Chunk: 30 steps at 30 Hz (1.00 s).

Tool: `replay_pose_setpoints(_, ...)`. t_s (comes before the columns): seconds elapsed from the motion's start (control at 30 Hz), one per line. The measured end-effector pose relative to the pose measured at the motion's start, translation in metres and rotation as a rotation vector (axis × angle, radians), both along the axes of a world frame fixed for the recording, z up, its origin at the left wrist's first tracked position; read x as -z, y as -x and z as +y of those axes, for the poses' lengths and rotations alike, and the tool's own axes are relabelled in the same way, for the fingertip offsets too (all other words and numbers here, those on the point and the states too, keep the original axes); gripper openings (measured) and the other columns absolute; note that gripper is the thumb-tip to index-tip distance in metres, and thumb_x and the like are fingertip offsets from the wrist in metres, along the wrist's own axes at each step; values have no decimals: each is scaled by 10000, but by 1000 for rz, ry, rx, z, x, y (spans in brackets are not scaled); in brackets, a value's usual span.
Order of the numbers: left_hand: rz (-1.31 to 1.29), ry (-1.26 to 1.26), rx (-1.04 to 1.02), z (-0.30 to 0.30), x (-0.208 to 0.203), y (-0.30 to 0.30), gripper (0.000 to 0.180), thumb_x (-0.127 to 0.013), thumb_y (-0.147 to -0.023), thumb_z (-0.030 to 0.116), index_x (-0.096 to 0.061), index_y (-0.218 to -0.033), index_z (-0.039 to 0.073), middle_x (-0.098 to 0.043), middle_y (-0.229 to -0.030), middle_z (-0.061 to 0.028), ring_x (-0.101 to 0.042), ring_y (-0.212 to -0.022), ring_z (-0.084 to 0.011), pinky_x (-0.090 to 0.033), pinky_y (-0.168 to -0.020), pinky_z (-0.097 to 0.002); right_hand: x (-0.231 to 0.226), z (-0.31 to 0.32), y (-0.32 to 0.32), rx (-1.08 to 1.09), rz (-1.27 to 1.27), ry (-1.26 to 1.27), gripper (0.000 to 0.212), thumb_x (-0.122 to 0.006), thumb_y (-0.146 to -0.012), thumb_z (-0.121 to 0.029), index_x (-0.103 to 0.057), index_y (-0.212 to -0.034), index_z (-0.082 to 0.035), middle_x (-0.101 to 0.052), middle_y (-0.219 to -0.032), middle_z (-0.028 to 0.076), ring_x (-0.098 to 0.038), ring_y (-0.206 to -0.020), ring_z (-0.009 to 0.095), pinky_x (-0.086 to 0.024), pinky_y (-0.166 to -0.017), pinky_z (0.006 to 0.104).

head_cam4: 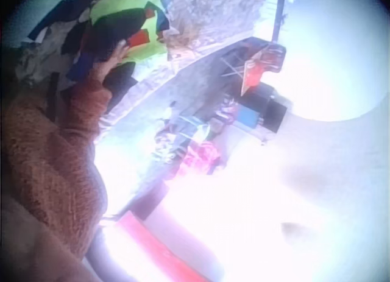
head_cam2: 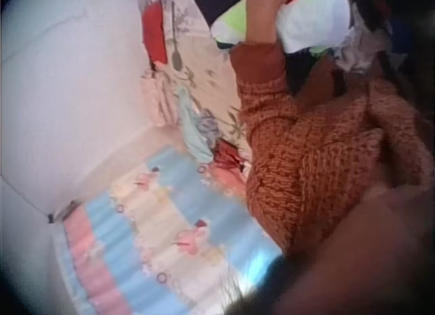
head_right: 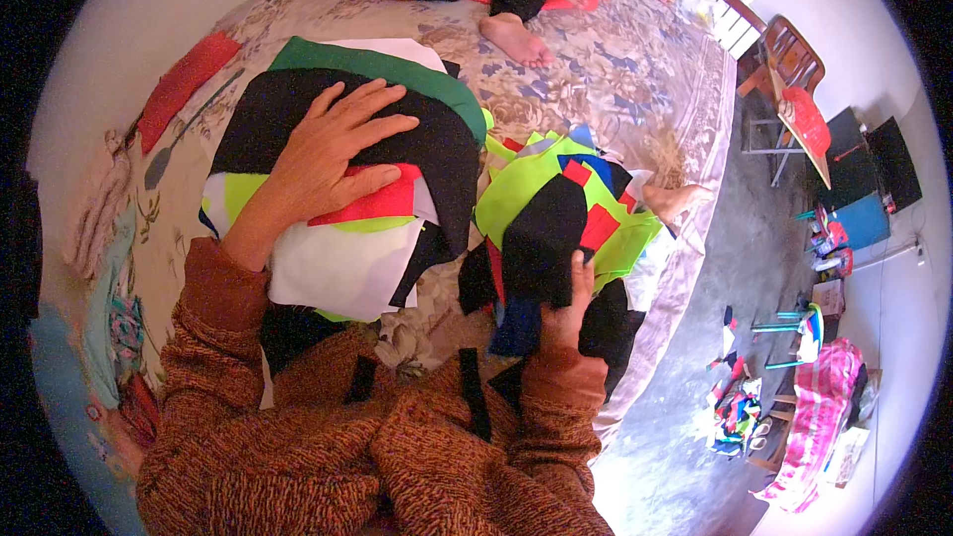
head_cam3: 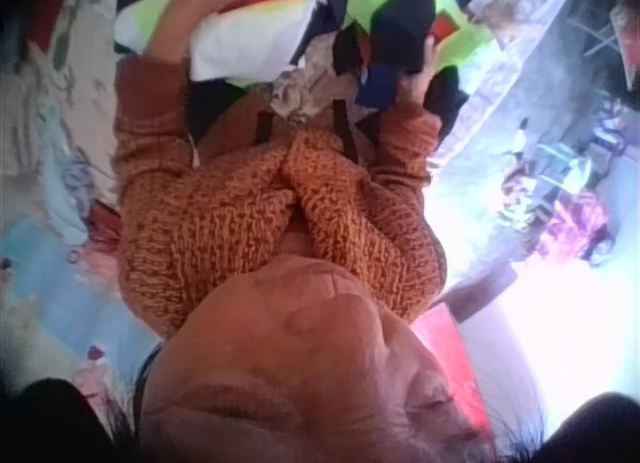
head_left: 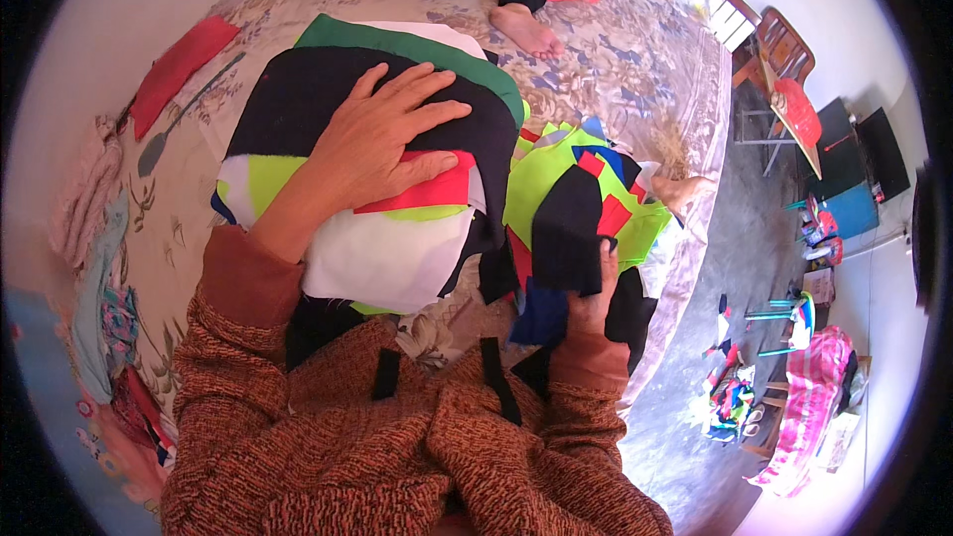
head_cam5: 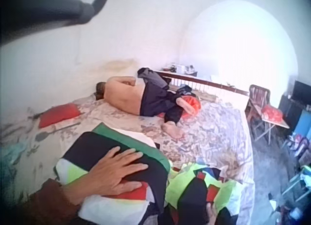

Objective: The person arranges and stacks various colored fabric pieces on a bed, smoothing and repositioning them by hand. The person handles green, black, white, red, and blue fabric pieces, layering them into a pile.

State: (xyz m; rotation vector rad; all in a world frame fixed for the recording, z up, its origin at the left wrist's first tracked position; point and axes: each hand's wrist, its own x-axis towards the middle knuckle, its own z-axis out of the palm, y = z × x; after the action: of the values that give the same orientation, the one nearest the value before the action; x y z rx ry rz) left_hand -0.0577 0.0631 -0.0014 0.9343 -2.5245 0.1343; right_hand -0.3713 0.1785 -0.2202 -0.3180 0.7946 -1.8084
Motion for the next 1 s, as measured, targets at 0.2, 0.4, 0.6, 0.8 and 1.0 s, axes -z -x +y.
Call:
replay_pose_setpoints(0.2,126,-71,47,-3,3,-4,467,-631,-847,359,-579,-1247,123,-476,-1386,-127,-400,-1315,-300,-251,-1100,-474,-50,47,16,112,1185,169,528,-572,-864,-177,-440,-1329,35,-566,-1244,176,-546,-1154,268,-413,-1003,381)
replay_pose_setpoints(0.4,915,-246,203,2,-26,-38,382,-550,-937,277,-569,-1257,69,-503,-1366,-111,-445,-1278,-239,-292,-1090,-359,-148,13,55,406,411,29,498,-627,-877,-402,-558,-1247,-77,-628,-1115,108,-626,-957,231,-532,-833,381)
replay_pose_setpoints(0.6,1321,-163,73,29,-47,-124,491,-356,-984,394,-508,-1289,40,-542,-1314,-141,-527,-1214,-243,-383,-1033,-366,-284,-60,-48,230,990,376,434,-601,-919,-126,-499,-1318,12,-597,-1180,84,-571,-997,172,-468,-890,307)
replay_pose_setpoints(0.8,1727,-604,-21,46,15,-165,504,-358,-989,416,-454,-1318,46,-529,-1313,-152,-579,-1121,-266,-484,-918,-368,-263,-62,-193,-444,2036,1030,456,-603,-731,-7,-616,-1175,-109,-639,-838,107,-623,-728,258,-512,-644,385)
replay_pose_setpoints(1.0,1839,-687,-32,56,42,-177,523,-408,-987,412,-398,-1327,15,-514,-1288,-194,-582,-1092,-283,-528,-856,-369,-234,-25,-208,-420,2097,799,539,-662,-631,66,-634,-1149,-80,-542,-835,88,-552,-794,268,-469,-673,361)
